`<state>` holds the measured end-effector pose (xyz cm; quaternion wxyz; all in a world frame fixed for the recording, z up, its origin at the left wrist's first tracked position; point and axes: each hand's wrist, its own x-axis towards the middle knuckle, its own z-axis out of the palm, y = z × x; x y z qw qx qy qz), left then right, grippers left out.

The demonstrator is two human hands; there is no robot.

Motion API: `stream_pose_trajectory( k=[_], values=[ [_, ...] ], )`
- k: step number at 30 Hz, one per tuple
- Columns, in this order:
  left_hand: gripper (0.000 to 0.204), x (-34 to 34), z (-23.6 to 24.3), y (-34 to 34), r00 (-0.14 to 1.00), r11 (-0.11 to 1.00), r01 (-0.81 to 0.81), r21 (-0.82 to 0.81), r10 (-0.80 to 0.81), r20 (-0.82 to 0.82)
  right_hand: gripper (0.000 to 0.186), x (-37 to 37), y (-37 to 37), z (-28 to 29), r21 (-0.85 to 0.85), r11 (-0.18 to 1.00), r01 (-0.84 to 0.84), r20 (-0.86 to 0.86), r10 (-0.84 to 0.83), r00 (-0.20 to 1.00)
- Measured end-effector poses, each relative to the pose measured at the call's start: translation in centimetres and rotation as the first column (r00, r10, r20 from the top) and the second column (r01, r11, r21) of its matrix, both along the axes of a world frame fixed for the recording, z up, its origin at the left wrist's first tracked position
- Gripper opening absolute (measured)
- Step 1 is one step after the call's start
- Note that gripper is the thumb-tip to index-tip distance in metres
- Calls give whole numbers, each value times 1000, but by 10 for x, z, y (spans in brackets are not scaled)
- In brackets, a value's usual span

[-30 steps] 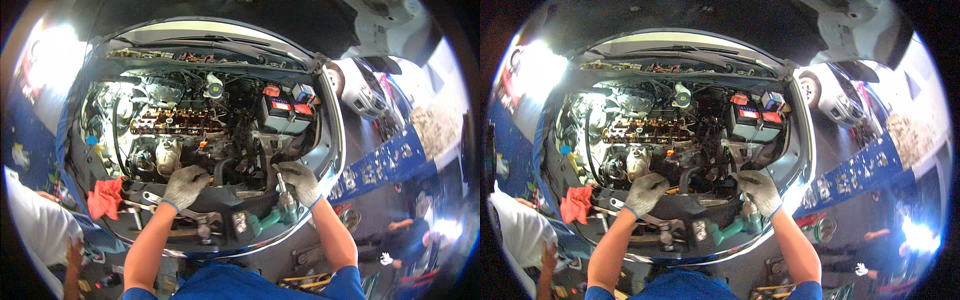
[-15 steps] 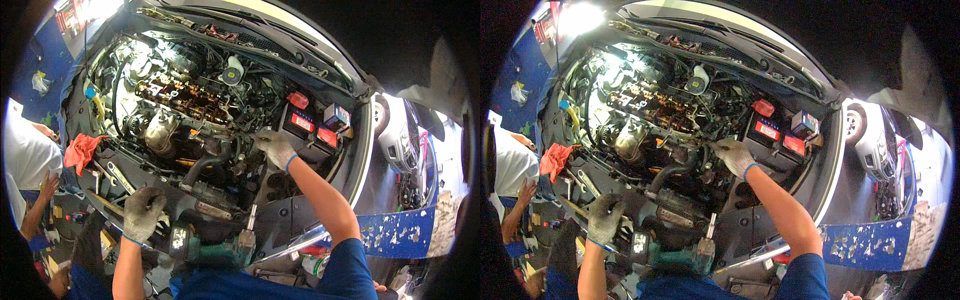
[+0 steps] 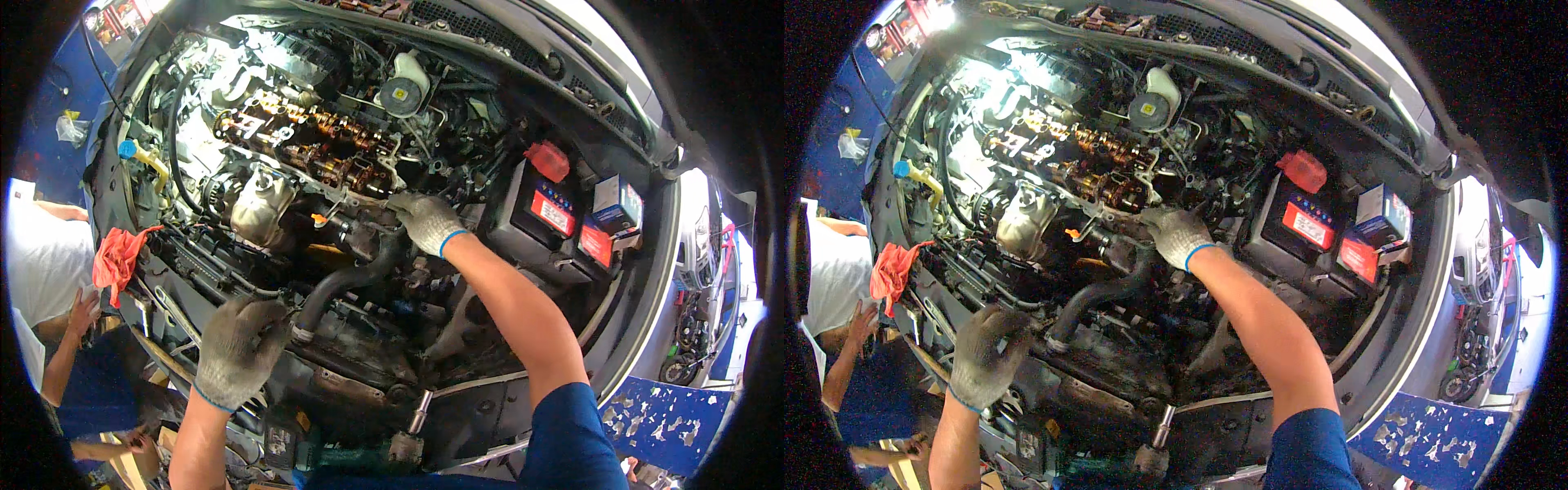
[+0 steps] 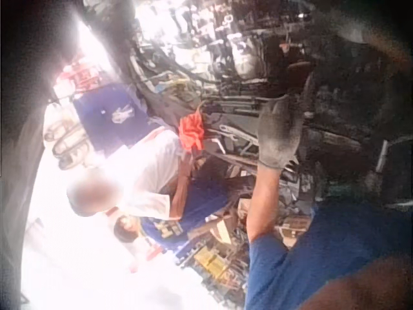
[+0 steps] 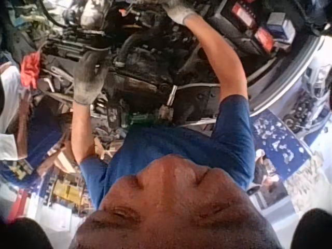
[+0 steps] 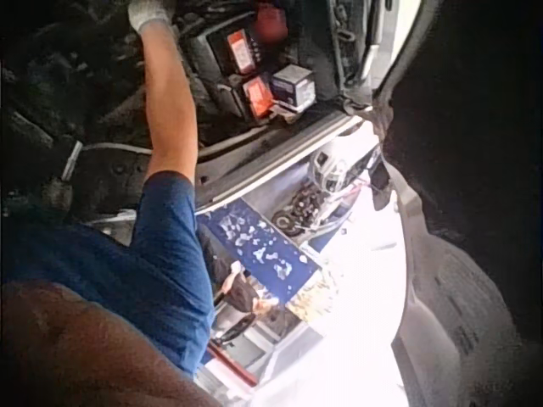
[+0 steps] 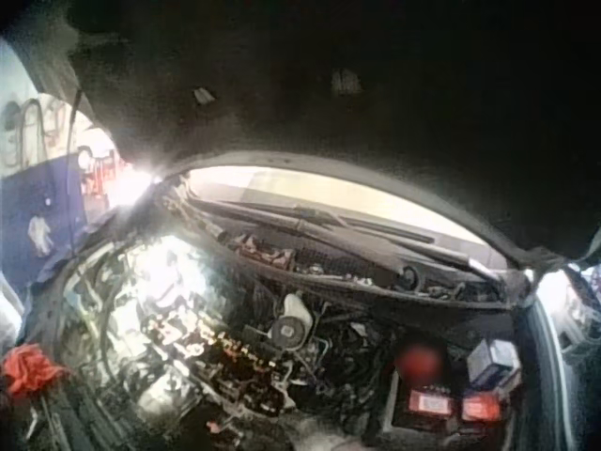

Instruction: The person works inside an open car engine bay, using gloved hands to adjust and tighten components on the exposed camshaft and valve train. The person repeatedly reaches into the engine, manipulates parts, and appears to use a tool to secure fasteners.

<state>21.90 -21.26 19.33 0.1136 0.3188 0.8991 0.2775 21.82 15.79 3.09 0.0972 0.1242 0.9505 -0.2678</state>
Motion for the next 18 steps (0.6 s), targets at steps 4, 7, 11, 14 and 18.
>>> stream_pose_trajectory(
  k=[4,7,11,14,18],
  values=[
    [23,16,-6,-36,993,995,-86,41,89,-76,33,-6,4,-1,-29,998,-48,-9,48,999],
    [27,14,-18,-65,962,982,-178,70,189,-197,33,-10,2,-6,-3,997,-80,-34,80,996],
    [29,-7,-33,-92,913,979,-200,41,201,-354,31,-16,-1,-8,57,993,-106,-22,108,994],
    [25,-11,-45,-96,941,977,-192,96,211,-264,31,-19,-2,-5,62,993,-102,-23,104,994],
    [18,-12,-68,-88,965,964,-181,196,213,-152,32,-23,-5,1,130,976,-176,34,173,984]
  ],
)
